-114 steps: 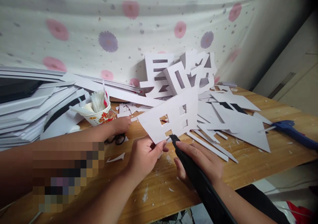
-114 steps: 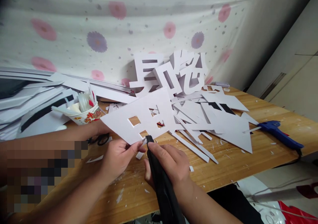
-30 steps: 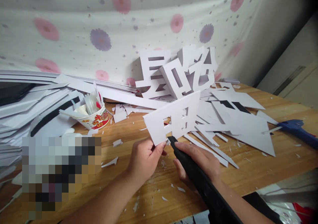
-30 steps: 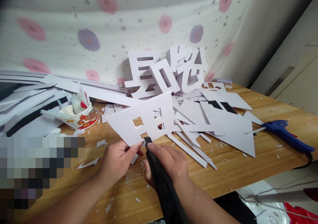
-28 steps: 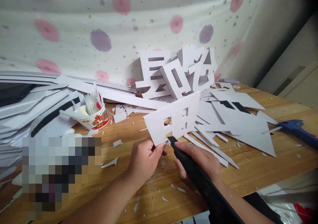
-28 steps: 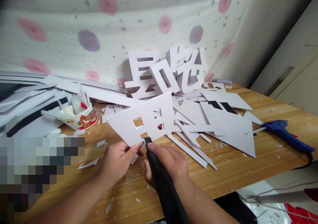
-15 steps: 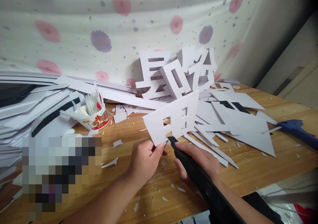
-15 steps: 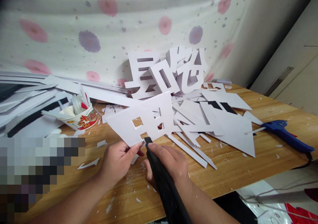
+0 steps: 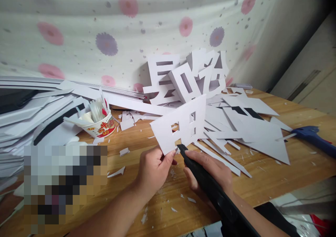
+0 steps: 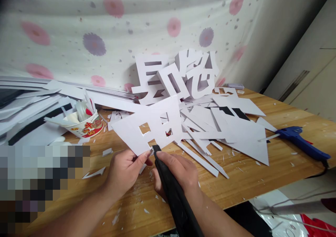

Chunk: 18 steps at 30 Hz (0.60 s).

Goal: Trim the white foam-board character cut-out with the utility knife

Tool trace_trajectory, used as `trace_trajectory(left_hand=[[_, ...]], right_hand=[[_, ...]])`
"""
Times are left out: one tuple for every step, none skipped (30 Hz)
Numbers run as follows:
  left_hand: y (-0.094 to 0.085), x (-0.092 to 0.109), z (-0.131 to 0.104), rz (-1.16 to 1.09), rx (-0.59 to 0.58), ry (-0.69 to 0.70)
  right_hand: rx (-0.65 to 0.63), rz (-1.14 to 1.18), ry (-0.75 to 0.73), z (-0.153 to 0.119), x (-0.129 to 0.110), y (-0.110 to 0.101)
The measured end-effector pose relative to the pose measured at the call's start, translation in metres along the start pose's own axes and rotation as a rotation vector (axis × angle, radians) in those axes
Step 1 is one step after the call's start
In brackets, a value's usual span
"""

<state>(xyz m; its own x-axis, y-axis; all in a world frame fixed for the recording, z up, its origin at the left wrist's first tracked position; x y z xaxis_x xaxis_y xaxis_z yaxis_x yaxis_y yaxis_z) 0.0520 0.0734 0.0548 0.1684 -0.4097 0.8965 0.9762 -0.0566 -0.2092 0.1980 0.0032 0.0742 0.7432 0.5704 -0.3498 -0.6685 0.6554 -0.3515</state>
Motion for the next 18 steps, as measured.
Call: trace_trajectory(left_hand=[[0.001,0.001,0.000,-0.004,-0.005,0.010],[0.002,0.001,-0.001,-0.009,-0.009,0.016],[0.003,0.001,-0.001,-0.014,-0.009,0.016],[0.003,0.000,-0.001,-0.019,-0.007,0.010],[0.003,-0.001,-0.002,-0.027,-0.004,-0.002],[0.004,-0.003,-0.002,-0.036,-0.003,-0.015],[0.004,-0.004,-0.002,-0.048,-0.004,-0.029],[0.004,-0.005,-0.001,-0.060,-0.006,-0.042],[0.004,-0.007,-0.001,-0.071,-0.007,-0.059],[0.004,-0.008,-0.001,-0.078,-0.002,-0.079],[0.002,-0.010,-0.001,-0.083,0.007,-0.102],[0.001,-0.012,0.000,-0.088,0.015,-0.126],[0.000,-0.015,0.000,-0.096,0.021,-0.152],[0.000,-0.017,0.000,-0.108,0.026,-0.176],[0.000,-0.019,-0.001,-0.127,0.025,-0.199],[0.000,-0.022,-0.001,-0.152,0.021,-0.221],[0.001,-0.025,-0.002,-0.184,0.014,-0.246],[0.003,-0.028,-0.003,-0.224,0.005,-0.273]], right_hand=[[-0.006,0.000,-0.008,0.001,-0.002,0.001],[-0.009,-0.002,-0.016,0.002,-0.003,0.001],[-0.005,-0.010,-0.017,0.002,-0.004,0.001],[0.003,-0.020,-0.010,0.002,-0.003,0.000],[0.017,-0.031,0.003,0.001,-0.002,-0.001],[0.030,-0.041,0.014,-0.001,-0.001,-0.002],[0.048,-0.049,0.024,-0.002,0.001,-0.005],[0.055,-0.059,0.023,-0.004,0.001,-0.007],[0.066,-0.072,0.013,-0.005,0.000,-0.009],[0.078,-0.083,-0.002,-0.006,-0.001,-0.013],[0.087,-0.089,-0.017,-0.007,-0.002,-0.016],[0.087,-0.085,-0.025,-0.007,-0.003,-0.019],[0.079,-0.075,-0.018,-0.007,-0.001,-0.021],[0.071,-0.067,0.012,-0.006,0.004,-0.022],[0.075,-0.061,0.060,-0.006,0.011,-0.024],[0.097,-0.060,0.125,-0.005,0.020,-0.027],[0.144,-0.059,0.190,-0.005,0.031,-0.031],[0.194,-0.054,0.251,-0.005,0.041,-0.035]])
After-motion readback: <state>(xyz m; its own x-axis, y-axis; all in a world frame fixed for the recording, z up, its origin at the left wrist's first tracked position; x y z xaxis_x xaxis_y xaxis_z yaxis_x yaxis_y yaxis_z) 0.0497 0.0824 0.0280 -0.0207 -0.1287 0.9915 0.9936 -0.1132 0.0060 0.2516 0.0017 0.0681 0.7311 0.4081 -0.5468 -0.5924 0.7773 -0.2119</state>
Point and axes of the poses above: each hand's wrist, its own z-axis towards the middle knuckle, its own y-axis out of the palm, x = y × z, the point moved 10 cm from there along z, towards the middle knuckle, and after that the axes turned 15 degrees about -z, right-handed, at the moved point
